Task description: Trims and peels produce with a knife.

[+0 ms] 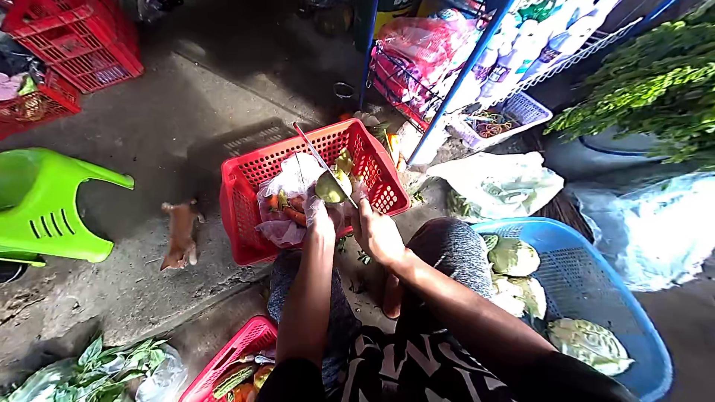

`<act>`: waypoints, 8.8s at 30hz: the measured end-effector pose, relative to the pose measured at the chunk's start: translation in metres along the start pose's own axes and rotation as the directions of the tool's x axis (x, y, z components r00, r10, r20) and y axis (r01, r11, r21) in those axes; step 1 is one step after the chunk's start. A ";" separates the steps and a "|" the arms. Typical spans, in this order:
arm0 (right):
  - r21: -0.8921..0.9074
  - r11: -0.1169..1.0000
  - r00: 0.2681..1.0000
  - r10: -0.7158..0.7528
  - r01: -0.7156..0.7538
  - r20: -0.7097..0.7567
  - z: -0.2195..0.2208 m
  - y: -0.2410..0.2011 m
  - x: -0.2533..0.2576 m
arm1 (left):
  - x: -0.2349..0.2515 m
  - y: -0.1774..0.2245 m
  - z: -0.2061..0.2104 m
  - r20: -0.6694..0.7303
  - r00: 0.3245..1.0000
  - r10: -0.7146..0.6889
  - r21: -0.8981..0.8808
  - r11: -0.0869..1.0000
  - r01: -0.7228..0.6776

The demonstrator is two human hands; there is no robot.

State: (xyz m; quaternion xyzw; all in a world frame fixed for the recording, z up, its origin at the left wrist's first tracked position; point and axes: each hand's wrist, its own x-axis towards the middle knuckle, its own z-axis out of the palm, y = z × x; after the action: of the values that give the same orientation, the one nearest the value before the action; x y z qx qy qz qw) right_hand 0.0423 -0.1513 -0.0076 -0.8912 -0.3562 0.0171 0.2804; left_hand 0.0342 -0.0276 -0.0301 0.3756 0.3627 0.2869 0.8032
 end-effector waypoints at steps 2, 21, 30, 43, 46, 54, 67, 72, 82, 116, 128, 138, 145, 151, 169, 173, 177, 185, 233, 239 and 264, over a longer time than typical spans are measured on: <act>-0.007 0.999 0.997 -0.033 0.033 -0.072 0.012 0.006 0.004 | -0.002 -0.004 0.004 0.004 0.999 -0.040 -0.076 0.996 0.040; 0.070 0.994 0.992 0.076 -0.083 0.101 -0.035 0.051 0.021 | 0.041 0.035 -0.017 -0.142 0.979 0.146 0.175 0.977 -0.120; 0.429 0.900 0.996 -0.052 0.080 -0.078 -0.036 0.036 0.010 | 0.025 0.060 -0.016 0.290 0.923 0.252 -0.440 0.892 -0.106; 0.066 0.975 0.961 -0.195 0.211 -0.197 -0.056 0.073 0.014 | -0.002 0.028 -0.003 0.431 0.898 -0.091 0.559 0.808 -0.186; -0.150 0.943 0.924 -0.323 0.297 -0.205 -0.069 0.075 0.022 | -0.010 0.032 0.002 0.346 0.931 -0.114 0.868 0.416 -0.272; -0.227 0.854 0.856 -0.502 0.468 -0.126 -0.031 0.074 0.044 | -0.008 0.027 -0.004 0.393 0.917 -0.075 0.915 0.135 -0.381; 0.242 0.969 0.979 -0.006 -0.045 0.203 -0.046 0.076 0.058 | 0.000 0.061 -0.023 0.294 0.953 -0.071 -0.127 0.986 0.112; 0.369 0.838 0.904 -0.427 0.403 -0.018 -0.038 0.037 0.051 | 0.002 0.053 -0.016 0.123 0.992 -0.035 -0.177 0.983 0.056; -0.090 0.710 0.692 -0.701 0.698 -0.171 0.013 0.033 0.065 | -0.012 0.040 -0.001 -0.024 0.999 -0.049 -0.332 0.943 0.038; 0.118 0.733 0.736 -0.634 0.670 -0.236 0.032 0.061 0.074 | 0.013 0.028 -0.022 0.021 0.997 -0.079 -0.294 0.952 0.081; 0.162 0.706 0.722 -0.653 0.689 -0.228 0.019 0.048 0.073 | 0.018 0.025 -0.031 0.016 0.997 -0.078 -0.307 0.948 0.079; 0.220 0.701 0.734 -0.640 0.679 -0.225 0.013 0.045 0.068 | 0.010 0.026 -0.024 -0.062 0.994 -0.093 -0.297 0.952 0.071; 0.270 0.791 0.835 -0.515 0.549 -0.192 0.004 0.059 0.075 | 0.007 0.030 -0.016 -0.044 0.995 -0.093 -0.232 0.969 0.080; 0.259 0.758 0.800 -0.557 0.599 -0.223 0.014 0.061 0.069 | 0.007 0.025 -0.018 -0.035 0.996 -0.081 -0.280 0.958 0.068; 0.361 0.862 0.930 -0.364 0.356 -0.049 0.005 0.075 0.083 | 0.013 0.022 -0.026 0.083 0.978 -0.193 -0.353 0.912 0.210; 0.396 0.789 0.878 -0.465 0.470 -0.114 -0.003 0.061 0.068 | 0.013 0.029 -0.021 -0.065 0.982 -0.179 -0.321 0.935 0.150; 0.371 0.803 0.882 -0.455 0.466 -0.122 0.007 0.067 0.070 | 0.014 0.024 -0.029 0.068 0.972 -0.226 -0.353 0.905 0.235; 0.278 0.934 0.946 0.143 -0.226 0.289 0.010 0.091 0.105 | 0.014 0.034 -0.032 0.221 0.947 -0.232 -0.270 0.919 0.288; 0.074 0.749 0.733 -0.617 0.659 -0.286 0.037 0.049 0.061 | 0.012 0.028 -0.018 0.059 0.998 0.021 -0.250 0.968 -0.005; 0.255 0.901 0.936 -0.328 0.352 -0.130 0.027 0.063 0.077 | 0.015 0.034 -0.017 -0.184 0.983 0.022 -0.137 0.989 -0.048; 0.344 0.692 0.771 -0.601 0.635 -0.212 0.016 0.050 0.068 | 0.004 0.038 -0.035 -0.076 0.997 -0.030 -0.167 0.986 0.017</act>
State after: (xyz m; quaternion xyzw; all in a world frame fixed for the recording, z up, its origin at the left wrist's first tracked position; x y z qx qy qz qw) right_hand 0.1210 -0.1293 -0.0350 -0.6433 -0.6119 -0.0434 0.4582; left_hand 0.0013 0.0106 -0.0167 0.2916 0.3730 0.3212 0.8201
